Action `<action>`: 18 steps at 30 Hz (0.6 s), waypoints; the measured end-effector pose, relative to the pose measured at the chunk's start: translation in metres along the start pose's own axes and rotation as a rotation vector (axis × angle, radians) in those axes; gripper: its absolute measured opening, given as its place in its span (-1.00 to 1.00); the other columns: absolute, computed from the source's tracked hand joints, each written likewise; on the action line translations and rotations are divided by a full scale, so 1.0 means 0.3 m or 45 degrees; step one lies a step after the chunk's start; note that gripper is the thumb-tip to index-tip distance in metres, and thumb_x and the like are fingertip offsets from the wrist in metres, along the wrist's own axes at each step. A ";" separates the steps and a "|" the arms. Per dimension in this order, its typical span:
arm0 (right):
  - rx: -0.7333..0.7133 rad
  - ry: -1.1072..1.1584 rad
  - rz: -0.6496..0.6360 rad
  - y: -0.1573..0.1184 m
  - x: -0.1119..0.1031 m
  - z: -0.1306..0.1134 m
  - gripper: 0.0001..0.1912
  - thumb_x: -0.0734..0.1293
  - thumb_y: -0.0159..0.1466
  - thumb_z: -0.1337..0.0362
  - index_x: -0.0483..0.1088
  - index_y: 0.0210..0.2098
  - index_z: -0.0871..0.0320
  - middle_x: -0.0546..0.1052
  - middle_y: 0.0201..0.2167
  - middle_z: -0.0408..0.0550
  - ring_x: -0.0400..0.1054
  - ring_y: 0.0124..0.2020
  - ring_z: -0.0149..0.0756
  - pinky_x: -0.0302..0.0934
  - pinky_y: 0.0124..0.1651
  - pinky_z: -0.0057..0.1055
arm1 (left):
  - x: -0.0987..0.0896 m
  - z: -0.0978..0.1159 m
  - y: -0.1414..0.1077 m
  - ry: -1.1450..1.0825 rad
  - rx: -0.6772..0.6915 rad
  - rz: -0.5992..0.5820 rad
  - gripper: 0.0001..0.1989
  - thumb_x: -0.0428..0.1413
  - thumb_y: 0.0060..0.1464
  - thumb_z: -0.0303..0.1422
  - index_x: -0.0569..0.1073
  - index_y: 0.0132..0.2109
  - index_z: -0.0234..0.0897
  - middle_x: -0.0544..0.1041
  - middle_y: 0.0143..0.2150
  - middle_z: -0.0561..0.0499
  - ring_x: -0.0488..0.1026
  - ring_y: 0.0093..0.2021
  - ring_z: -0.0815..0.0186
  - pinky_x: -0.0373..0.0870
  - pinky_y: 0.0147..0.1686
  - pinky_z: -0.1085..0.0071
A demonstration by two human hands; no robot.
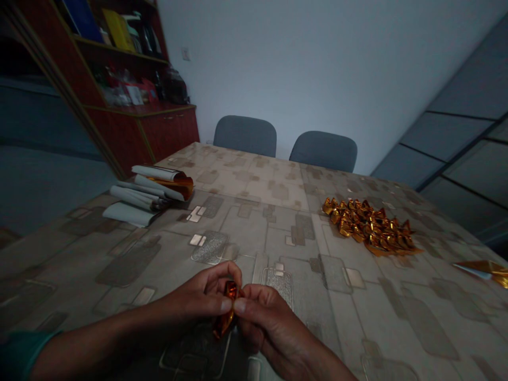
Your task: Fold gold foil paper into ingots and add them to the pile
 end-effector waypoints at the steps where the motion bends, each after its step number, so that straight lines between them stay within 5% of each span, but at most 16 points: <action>1: -0.009 0.005 0.001 0.001 0.001 -0.001 -0.61 0.56 0.10 0.05 0.43 -0.46 0.23 0.24 -0.72 -0.33 -0.05 -0.66 -0.55 -0.16 -0.57 -0.53 | 0.001 0.001 -0.001 0.005 -0.003 0.004 -0.56 0.37 -0.05 -0.18 0.32 -0.19 -0.24 0.46 -0.40 0.13 0.36 -0.50 0.47 0.20 -0.51 0.56; 18: 0.001 0.161 -0.073 -0.008 0.001 -0.014 -0.63 0.51 0.21 0.04 0.51 -0.36 0.28 0.46 -0.57 -0.14 0.26 -0.62 -0.54 0.14 -0.56 -0.63 | 0.018 0.037 -0.018 -0.154 -0.042 0.033 -0.63 0.36 -0.02 -0.25 0.39 -0.17 -0.27 0.45 -0.34 0.09 0.39 -0.42 0.44 0.23 -0.40 0.52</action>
Point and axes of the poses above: each hand's wrist, its own y-axis towards the middle knuckle, its own x-axis out of the palm, z = x × y, the point moved 4 cm from there along y, towards the middle knuckle
